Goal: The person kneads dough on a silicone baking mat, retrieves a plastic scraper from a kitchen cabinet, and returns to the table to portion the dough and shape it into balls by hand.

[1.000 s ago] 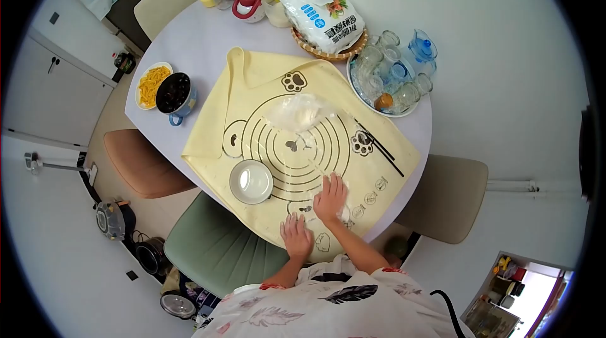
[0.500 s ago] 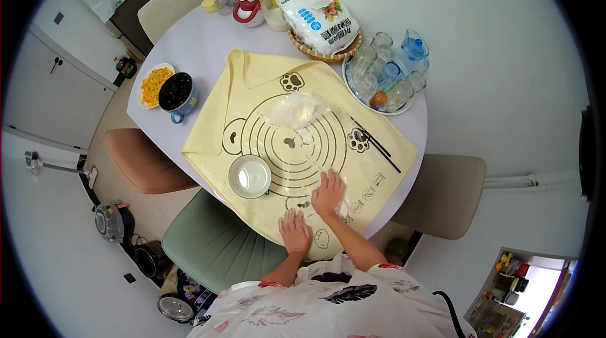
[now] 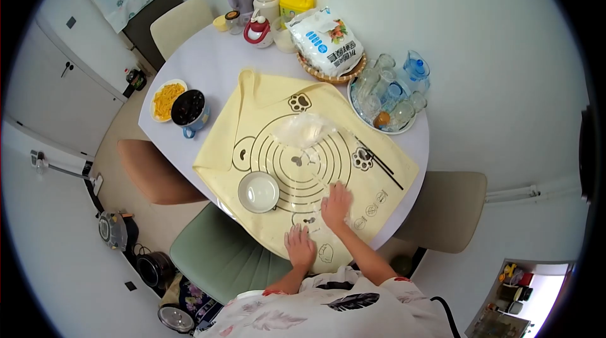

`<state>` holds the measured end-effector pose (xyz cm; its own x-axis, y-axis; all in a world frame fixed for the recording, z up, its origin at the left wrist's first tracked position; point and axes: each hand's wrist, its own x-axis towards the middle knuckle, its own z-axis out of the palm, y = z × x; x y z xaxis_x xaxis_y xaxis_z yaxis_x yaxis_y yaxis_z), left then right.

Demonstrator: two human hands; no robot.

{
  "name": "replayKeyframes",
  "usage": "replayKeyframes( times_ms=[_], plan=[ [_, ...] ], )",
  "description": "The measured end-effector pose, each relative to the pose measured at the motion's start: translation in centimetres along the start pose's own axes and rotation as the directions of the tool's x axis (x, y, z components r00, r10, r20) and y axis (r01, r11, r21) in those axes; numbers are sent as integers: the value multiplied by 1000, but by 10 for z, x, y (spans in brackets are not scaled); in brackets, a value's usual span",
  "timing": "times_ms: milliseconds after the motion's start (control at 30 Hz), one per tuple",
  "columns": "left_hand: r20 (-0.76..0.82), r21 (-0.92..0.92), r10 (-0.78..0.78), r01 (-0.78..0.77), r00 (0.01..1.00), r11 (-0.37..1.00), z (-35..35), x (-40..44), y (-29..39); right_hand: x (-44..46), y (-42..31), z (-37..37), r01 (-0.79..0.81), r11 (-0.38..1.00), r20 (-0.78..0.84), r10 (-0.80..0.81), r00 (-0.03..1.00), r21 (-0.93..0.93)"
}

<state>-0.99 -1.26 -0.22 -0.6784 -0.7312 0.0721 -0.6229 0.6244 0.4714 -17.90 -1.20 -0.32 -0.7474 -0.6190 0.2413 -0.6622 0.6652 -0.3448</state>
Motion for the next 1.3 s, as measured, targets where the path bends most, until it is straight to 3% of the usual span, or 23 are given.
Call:
replayKeyframes(
  times_ms=[67,300,367,767,1300],
  plan=[
    [-13,17,7,-7,1000,1000,1,-4,-1,-5,-2,-3,106,993,3,-106,994,-57],
    [-6,35,-19,20,1000,999,-3,0,3,-2,-4,-8,61,997,105,-55,993,-49],
    [-120,52,42,-36,992,998,6,-2,0,-4,-1,0,64,997,37,-63,997,-46],
    [-35,117,34,-30,999,993,11,-8,-4,6,-6,-15,64,998,100,-64,993,-2],
    [-23,38,31,-30,999,999,2,-4,-2,5,-7,-11,41,996,-3,-40,999,82]
  ],
)
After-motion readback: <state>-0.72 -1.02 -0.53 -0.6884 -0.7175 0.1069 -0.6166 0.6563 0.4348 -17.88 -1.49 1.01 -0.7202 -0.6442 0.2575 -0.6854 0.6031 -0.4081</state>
